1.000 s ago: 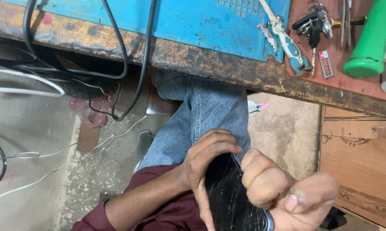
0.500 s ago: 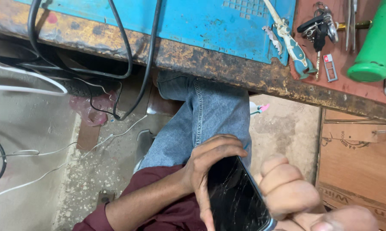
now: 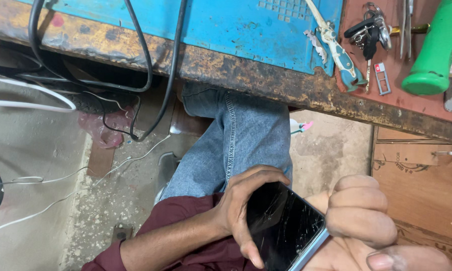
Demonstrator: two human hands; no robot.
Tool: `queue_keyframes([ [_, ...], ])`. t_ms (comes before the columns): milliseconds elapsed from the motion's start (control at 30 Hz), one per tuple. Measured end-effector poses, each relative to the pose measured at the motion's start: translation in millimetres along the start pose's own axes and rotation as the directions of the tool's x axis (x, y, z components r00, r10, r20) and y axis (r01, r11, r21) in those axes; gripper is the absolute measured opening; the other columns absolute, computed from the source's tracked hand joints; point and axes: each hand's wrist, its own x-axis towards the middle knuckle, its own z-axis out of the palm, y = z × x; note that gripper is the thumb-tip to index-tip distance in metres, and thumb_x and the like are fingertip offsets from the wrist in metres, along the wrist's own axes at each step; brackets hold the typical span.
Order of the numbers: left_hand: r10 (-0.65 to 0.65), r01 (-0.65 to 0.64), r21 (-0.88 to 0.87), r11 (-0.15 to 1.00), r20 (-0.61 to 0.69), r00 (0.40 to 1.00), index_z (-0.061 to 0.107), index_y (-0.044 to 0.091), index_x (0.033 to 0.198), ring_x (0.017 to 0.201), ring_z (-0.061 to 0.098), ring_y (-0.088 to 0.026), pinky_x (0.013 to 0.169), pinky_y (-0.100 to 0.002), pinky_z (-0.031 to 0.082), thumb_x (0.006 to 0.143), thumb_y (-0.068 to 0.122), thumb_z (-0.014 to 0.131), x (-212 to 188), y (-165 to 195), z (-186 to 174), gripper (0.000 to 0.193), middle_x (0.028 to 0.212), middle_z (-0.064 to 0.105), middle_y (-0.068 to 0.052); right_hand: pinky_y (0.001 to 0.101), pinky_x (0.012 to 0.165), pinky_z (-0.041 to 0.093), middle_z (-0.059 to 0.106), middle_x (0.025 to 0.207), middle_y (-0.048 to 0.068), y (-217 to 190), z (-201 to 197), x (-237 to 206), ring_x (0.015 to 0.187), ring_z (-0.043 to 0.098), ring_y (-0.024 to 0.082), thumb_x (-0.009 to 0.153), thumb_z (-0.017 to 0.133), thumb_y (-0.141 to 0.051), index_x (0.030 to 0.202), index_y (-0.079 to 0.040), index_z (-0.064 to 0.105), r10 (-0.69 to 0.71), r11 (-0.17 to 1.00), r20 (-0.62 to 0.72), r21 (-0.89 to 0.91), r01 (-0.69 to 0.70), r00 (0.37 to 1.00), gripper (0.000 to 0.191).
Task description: The person uses a heat gun on the back of a blue smartphone, then uses a metal pry tool to separate the back cover from the frame. They open the phone to reveal the internal components and use a small screwdriver to remove screws from the interior.
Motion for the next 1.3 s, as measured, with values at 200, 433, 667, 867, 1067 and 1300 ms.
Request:
queue_keyframes([
  [200,-0.028,0.028,-0.003,1.000,-0.009,1.000,0.060,-0.004,0.126,0.111,0.070,-0.025,0.101,-0.032,0.058,0.054,0.084,0.081,3,7,1,0.116,0.121,0.065,-0.015,0.0401,0.055,0.037,0.051,0.071,0.013,21,-45,-48,0.055,0.041,0.021,0.099,0.068,-0.035,0.111,-0.018,0.035,0.032,0.996,0.034,-0.082,-0.029,0.999,0.039],
  [433,0.203,-0.047,0.575,0.817,-0.210,0.956,0.051,0.001,0.122,0.101,0.058,-0.029,0.092,-0.039,0.047,0.040,0.077,0.089,20,19,-26,0.118,0.110,0.054,-0.013,0.0348,0.073,0.046,0.060,0.091,0.014,42,-53,-47,0.076,0.055,0.020,0.099,0.076,-0.022,0.121,-0.006,0.044,0.283,0.958,-0.002,0.038,-0.283,0.959,0.042],
  [667,-0.044,0.180,0.455,0.872,-0.293,0.955,0.062,-0.002,0.127,0.107,0.065,-0.031,0.094,-0.039,0.052,0.096,0.027,0.076,19,52,-27,0.044,0.115,0.065,-0.016,0.0281,0.095,0.054,0.068,0.114,0.014,59,-44,-59,0.101,0.067,0.018,0.103,0.081,-0.007,0.130,0.007,0.052,0.484,0.863,0.022,0.153,-0.482,0.875,0.042],
  [867,-0.330,0.334,0.017,0.942,-0.125,0.936,0.075,0.000,0.116,0.094,0.077,-0.020,0.081,-0.031,0.059,0.099,0.012,0.069,22,73,-20,0.022,0.104,0.078,-0.013,0.0272,0.092,0.056,0.070,0.105,0.014,74,-62,-60,0.095,0.069,0.017,0.104,0.074,-0.003,0.134,0.007,0.054,0.541,0.744,0.056,0.433,-0.509,0.839,0.038],
  [1067,-0.284,0.285,-0.010,0.958,-0.139,0.949,0.076,0.001,0.118,0.084,0.076,-0.014,0.072,-0.026,0.060,0.098,0.008,0.073,32,76,-19,0.022,0.104,0.080,-0.012,0.0271,0.095,0.054,0.068,0.106,0.014,58,-46,-51,0.096,0.067,0.015,0.105,0.071,-0.003,0.131,0.008,0.054,0.590,0.703,0.092,0.430,-0.567,0.802,0.034],
  [1300,-0.102,0.138,0.182,0.973,-0.194,0.976,0.071,0.001,0.127,0.087,0.076,-0.016,0.074,-0.025,0.060,0.093,0.005,0.076,32,74,-19,0.034,0.109,0.076,-0.013,0.0254,0.090,0.051,0.063,0.103,0.011,49,-43,-61,0.098,0.061,0.013,0.107,0.067,-0.008,0.127,0.004,0.055,0.617,0.713,0.148,0.311,-0.629,0.773,0.027],
])
